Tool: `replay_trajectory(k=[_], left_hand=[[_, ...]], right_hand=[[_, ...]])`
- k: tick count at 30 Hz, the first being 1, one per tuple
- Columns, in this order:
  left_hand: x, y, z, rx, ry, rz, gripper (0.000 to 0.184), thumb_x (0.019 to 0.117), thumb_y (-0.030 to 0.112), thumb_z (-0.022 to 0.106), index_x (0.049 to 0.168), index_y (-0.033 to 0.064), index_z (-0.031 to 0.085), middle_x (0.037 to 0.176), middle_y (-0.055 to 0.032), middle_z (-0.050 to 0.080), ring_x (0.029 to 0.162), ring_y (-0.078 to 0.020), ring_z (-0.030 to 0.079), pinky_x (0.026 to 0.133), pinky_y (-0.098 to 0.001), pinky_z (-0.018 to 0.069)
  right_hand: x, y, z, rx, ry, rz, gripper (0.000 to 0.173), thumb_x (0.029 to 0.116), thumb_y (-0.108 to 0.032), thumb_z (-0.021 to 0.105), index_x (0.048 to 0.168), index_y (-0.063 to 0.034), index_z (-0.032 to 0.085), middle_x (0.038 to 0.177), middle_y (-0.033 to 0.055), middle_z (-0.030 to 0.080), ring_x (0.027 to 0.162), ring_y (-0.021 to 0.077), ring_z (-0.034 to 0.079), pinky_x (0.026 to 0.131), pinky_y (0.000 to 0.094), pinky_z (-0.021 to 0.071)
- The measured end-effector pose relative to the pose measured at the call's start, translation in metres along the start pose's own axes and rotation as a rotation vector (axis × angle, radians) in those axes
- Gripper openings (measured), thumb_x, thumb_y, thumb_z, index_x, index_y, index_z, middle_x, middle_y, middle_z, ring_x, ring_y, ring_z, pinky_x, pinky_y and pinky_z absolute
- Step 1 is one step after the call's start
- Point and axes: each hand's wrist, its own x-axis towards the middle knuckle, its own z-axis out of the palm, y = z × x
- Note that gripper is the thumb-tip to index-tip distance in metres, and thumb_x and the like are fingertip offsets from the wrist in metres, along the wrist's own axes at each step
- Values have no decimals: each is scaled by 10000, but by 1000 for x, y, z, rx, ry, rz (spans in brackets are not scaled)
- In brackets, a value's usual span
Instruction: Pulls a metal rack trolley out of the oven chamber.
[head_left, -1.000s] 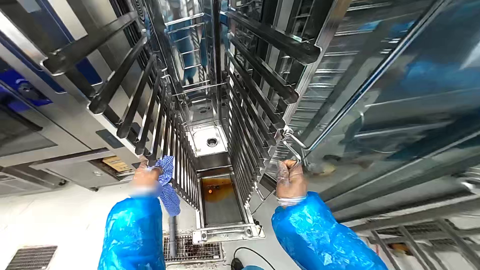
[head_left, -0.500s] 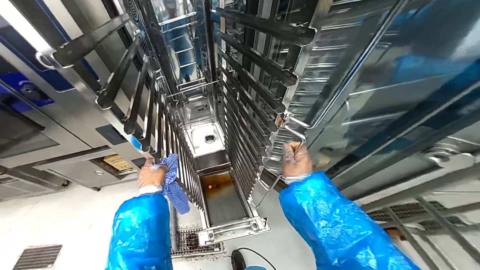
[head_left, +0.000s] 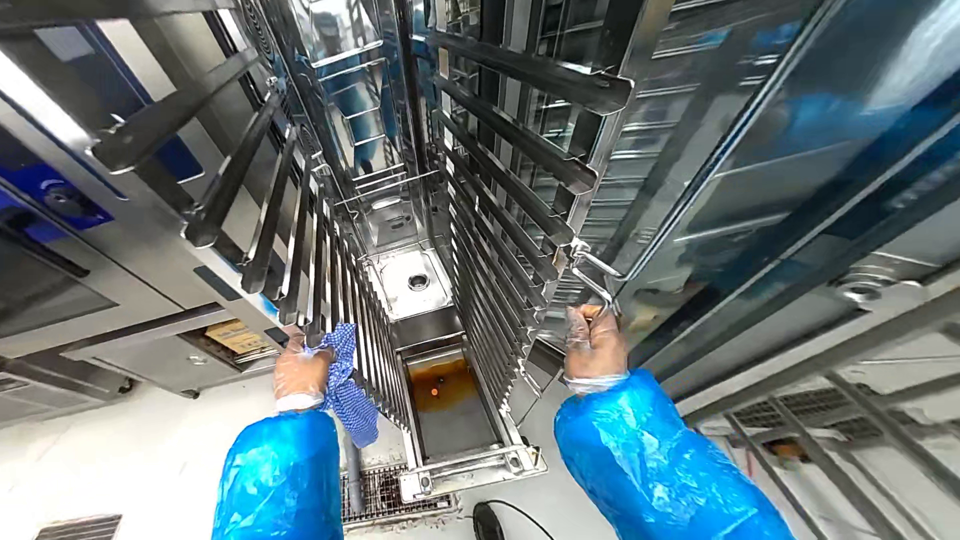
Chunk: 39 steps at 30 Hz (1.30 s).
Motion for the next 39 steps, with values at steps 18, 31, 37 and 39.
replay_trajectory(k=[18,31,37,39], left_hand=[[-33,-1,-3,102,-75,27,478,908,199,766,1326,25,614,1109,-238,708,1089,-419,664,948,-640,478],[-28,-12,-12,64,-59,15,499,915,190,759,1357,25,597,1159,-248,695,1135,-427,646,975,-654,457],[-35,-7,-9,81,-64,14,519,919,191,751,1387,40,585,1155,-235,703,1134,-414,653,983,-635,464],[-39,-9,-7,81,-55,12,500,913,190,757,1364,40,600,1130,-231,709,1115,-407,661,973,-632,470]], right_hand=[[9,23,-11,4,107,-66,291,1089,-189,501,1184,80,559,871,247,603,733,338,586,717,544,471],[-19,17,-15,26,69,-54,272,1085,-162,493,1182,85,555,879,231,606,752,307,583,720,524,469],[-5,18,-19,18,78,-66,271,1084,-148,505,1178,100,558,876,251,617,755,341,598,722,542,475],[0,22,-22,22,84,-79,276,1083,-154,497,1162,105,554,873,250,614,762,346,599,724,545,474]])
